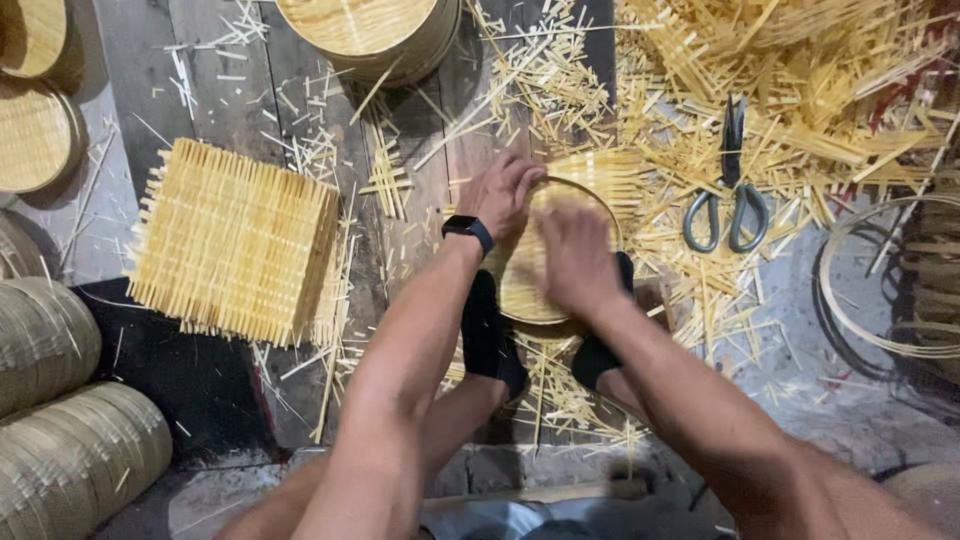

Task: The person assembles a bamboo steamer by placing a circular wooden frame onto a square woven bamboo mat, trimming the excess material from the mat with scissors, and then fitting a circular woven bamboo base into the frame.

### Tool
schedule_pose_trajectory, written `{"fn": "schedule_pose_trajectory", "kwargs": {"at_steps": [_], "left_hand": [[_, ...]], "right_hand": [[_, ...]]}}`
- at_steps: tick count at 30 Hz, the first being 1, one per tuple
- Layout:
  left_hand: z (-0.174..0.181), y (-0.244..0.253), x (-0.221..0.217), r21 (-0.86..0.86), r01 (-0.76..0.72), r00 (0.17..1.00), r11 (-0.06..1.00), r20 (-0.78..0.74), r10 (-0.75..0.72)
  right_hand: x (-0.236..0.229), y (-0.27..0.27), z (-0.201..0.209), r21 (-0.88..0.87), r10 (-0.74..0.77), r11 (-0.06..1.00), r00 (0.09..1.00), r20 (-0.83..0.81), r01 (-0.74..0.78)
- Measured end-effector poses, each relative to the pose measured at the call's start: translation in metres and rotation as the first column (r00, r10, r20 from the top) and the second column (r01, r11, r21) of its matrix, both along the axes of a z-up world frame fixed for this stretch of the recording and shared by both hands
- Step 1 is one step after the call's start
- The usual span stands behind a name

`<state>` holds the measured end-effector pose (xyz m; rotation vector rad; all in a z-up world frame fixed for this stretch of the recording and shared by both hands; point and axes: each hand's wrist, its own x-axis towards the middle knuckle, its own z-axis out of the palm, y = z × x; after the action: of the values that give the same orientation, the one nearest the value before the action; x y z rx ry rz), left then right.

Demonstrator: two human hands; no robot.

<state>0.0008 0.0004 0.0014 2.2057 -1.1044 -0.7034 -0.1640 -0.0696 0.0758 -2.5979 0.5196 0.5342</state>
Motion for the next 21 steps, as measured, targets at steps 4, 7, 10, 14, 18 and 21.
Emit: {"fn": "schedule_pose_trajectory", "kwargs": {"at_steps": [4, 7, 10, 14, 18, 21], "left_hand": [[0.01, -0.005, 0.007, 0.054, -0.015, 0.993, 0.998, -0.112, 0.021], [0.007, -0.006, 0.009, -0.076, -0.081, 0.984, 0.994, -0.163, 0.068], [-0.002, -0.013, 0.016, 0.013, -0.13, 0.967, 0.991, -0.22, 0.13], [-0.01, -0.017, 0.02, 0.194, -0.174, 0.925, 0.965, -0.305, 0.228], [-0.015, 0.009, 0.011, 0.139, -0.138, 0.978, 0.981, -0.135, 0.156], [-0.036, 0.019, 0.008, 0.208, -0.168, 0.984, 0.964, -0.029, 0.178]], "right_hand": [[0.039, -0.057, -0.002, 0.089, -0.267, 0.963, 0.941, 0.207, 0.254], [0.055, -0.071, -0.01, 0.329, -0.407, 0.837, 0.899, -0.161, 0.438], [0.059, -0.079, -0.033, 0.371, -0.422, 0.813, 0.893, -0.157, 0.449], [0.05, -0.084, -0.061, 0.459, -0.454, 0.744, 0.872, -0.185, 0.485], [0.04, -0.075, -0.053, 0.344, -0.411, 0.873, 0.9, 0.143, 0.344], [0.04, -0.075, -0.045, 0.437, -0.471, 0.71, 0.833, -0.289, 0.553]]}}
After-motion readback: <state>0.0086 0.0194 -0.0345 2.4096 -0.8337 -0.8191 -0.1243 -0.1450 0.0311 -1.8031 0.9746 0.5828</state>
